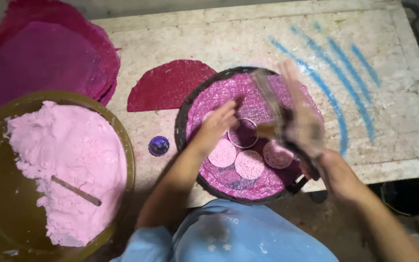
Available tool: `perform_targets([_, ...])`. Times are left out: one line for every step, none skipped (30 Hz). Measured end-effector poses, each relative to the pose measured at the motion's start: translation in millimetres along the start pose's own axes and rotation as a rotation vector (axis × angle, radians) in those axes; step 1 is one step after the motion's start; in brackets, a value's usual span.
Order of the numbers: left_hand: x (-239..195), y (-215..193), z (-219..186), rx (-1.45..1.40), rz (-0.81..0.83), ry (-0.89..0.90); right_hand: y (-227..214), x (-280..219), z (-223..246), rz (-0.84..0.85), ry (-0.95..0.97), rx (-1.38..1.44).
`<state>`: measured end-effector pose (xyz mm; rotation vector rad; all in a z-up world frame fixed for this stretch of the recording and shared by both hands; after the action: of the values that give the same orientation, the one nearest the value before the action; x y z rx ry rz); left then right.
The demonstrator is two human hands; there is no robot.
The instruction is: The person scoops pink dough from a bowl and presses it into a circular mold on a tray using a wooden tool. They repeat this process to form multiple round dough pieces, which are arranged on the tray.
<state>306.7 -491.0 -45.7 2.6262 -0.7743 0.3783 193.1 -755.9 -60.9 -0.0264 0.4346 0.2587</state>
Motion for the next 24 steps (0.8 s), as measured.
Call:
perform_targets([11, 0, 0, -0.596, -0.073, -0.012, 10, 10, -5, 0.109, 0.148, -0.096])
perform_targets([19, 0, -1, -0.765, -0.109, 0.015, 18, 20, -8, 0.218, 0.296, -0.191])
perform_targets([28, 1, 0, -0.935, -0.145, 0.043, 25, 25, -10, 0.325, 0.445, -0.287])
perform_targets([33, 1, 2, -1.105, -0.18, 0.072, 25, 31, -3, 0.312, 0.525, -0.32])
perform_targets([37, -2, 3, -1.16, -0.209, 0.143, 25, 36, 6, 0.297, 0.605, -0.355])
perform_targets([39, -6, 4, -1.213, -0.24, 0.216, 26, 39, 14, 0.279, 0.685, -0.39])
perform_targets([37, -12, 7, -1.266, -0.273, 0.286, 23, 45, 28, 0.211, 0.686, -0.542])
perform_targets([35, -19, 14, -1.246, -0.336, 0.295, 19, 50, 43, 0.142, 0.686, -0.695])
perform_targets([32, -27, 21, -1.224, -0.4, 0.304, 19, 56, 55, 0.073, 0.684, -0.847])
perform_targets([28, -36, 28, -1.201, -0.463, 0.312, 31, 62, 63, 0.075, 0.64, -0.893])
perform_targets([25, -44, 29, -1.178, -0.475, 0.34, 42, 68, 71, 0.078, 0.593, -0.939])
perform_targets([21, -53, 30, -1.154, -0.487, 0.367, 52, 72, 76, 0.081, 0.545, -0.985])
perform_targets([19, -63, 28, -1.127, -0.495, 0.398, 63, 77, 81, 0.088, 0.473, -0.988])
perform_targets([16, -70, 29, -1.139, -0.496, 0.39, 73, 81, 85, 0.095, 0.401, -0.991])
perform_targets([11, -75, 30, -1.15, -0.5, 0.378, 81, 84, 88, 0.103, 0.332, -0.99])
perform_targets([8, -78, 32, -1.16, -0.504, 0.367, 82, 85, 82, 0.106, 0.363, -0.994])
perform_targets([4, -79, 35, -1.157, -0.527, 0.358, 82, 84, 77, 0.11, 0.396, -0.997])
perform_targets([0, -79, 40, -1.153, -0.549, 0.349, 81, 83, 72, 0.114, 0.429, -0.999])
perform_targets([-2, -78, 44, -1.149, -0.571, 0.341, 78, 82, 69, 0.124, 0.464, -1.025])
perform_targets([-3, -76, 50, -1.162, -0.596, 0.322, 75, 80, 67, 0.133, 0.499, -1.052])
perform_targets([-2, -71, 57, -1.176, -0.62, 0.304, 70, 79, 67, 0.141, 0.534, -1.079])
perform_targets([-1, -67, 65, -1.189, -0.643, 0.286, 68, 79, 72, 0.127, 0.506, -1.091])
perform_targets([2, -63, 70, -1.195, -0.652, 0.287, 65, 79, 78, 0.112, 0.479, -1.104])
perform_targets([6, -59, 76, -1.201, -0.66, 0.288, 63, 79, 84, 0.097, 0.451, -1.117])
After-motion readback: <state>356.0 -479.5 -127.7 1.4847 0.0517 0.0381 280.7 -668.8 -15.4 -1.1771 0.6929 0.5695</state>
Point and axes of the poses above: each hand's wrist, its own x-axis towards the middle knuckle, its own y-axis out of the palm, z = x × y, the point moved 9 cm from there along x, towards the middle knuckle, and after that the axes turned 8 degrees about y, right-handed, at the moved point
